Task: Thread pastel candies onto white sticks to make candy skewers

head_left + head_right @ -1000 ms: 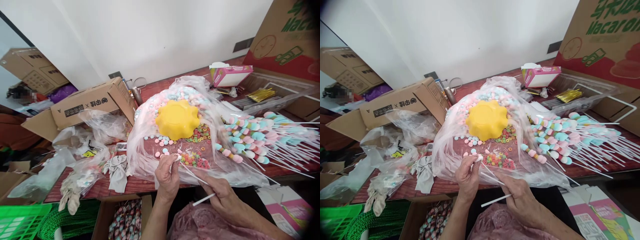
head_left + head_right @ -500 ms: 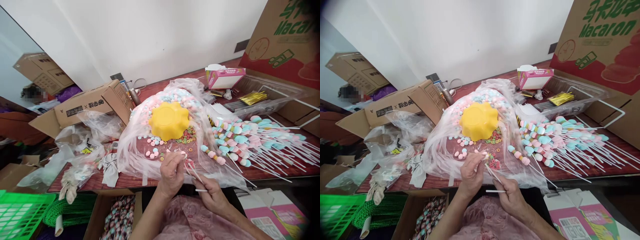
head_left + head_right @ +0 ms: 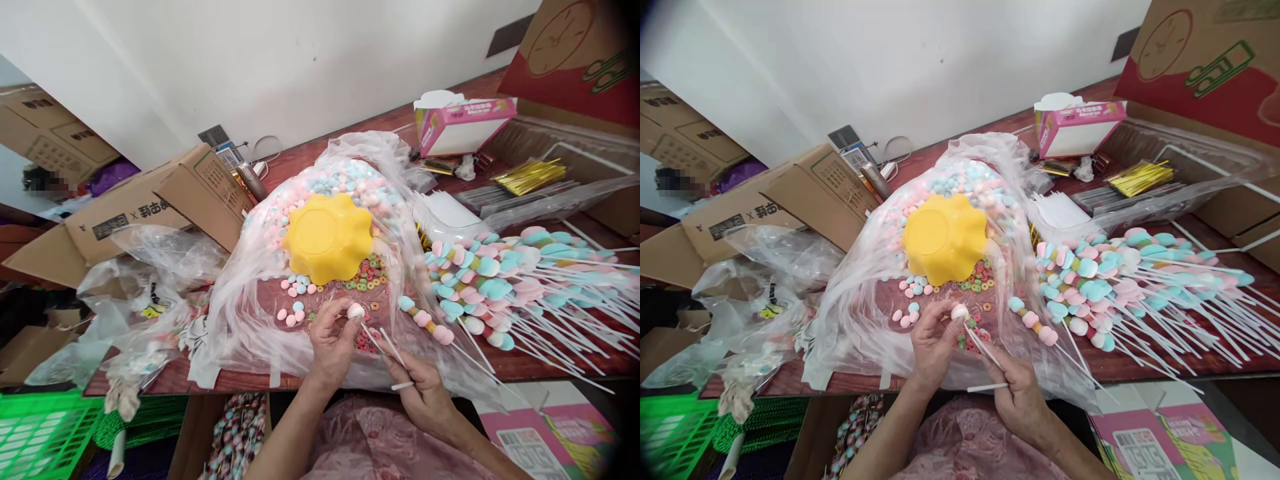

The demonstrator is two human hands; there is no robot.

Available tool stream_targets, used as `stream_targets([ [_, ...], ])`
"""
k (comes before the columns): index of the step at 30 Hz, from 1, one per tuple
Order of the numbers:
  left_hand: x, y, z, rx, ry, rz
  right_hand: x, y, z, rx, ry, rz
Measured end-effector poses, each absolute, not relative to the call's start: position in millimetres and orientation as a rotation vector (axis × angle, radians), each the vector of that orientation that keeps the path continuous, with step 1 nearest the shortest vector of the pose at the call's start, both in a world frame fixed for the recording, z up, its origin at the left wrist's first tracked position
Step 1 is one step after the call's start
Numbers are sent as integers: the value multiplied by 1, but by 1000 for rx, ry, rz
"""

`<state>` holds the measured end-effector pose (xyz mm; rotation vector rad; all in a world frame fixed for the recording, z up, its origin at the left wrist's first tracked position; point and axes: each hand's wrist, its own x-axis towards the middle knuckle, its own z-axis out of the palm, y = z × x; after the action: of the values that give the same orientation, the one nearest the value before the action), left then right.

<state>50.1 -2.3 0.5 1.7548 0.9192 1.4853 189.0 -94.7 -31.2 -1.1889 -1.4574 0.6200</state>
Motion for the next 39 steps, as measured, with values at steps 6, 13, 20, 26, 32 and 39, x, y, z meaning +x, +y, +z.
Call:
stream_targets([
  [6, 50, 15, 6, 1940, 787, 1269, 198, -89, -28, -1238, -1401, 615],
  [13, 49, 3, 4, 2357, 677, 1200, 195, -95, -37, -1216, -1297, 690],
  [20, 49, -12, 13, 2115, 599, 923, 198, -94, -37, -1338, -1063, 742],
  [26, 65, 59, 18, 2405, 1110, 487, 202, -95, -47, -1394, -836, 850],
  [32, 90, 77, 12, 2665, 1318, -22, 201, -97, -61, -1392, -1000, 729],
  [39, 66, 64, 3, 2723, 1068, 292, 205, -98, -67, -1402, -1148, 626],
])
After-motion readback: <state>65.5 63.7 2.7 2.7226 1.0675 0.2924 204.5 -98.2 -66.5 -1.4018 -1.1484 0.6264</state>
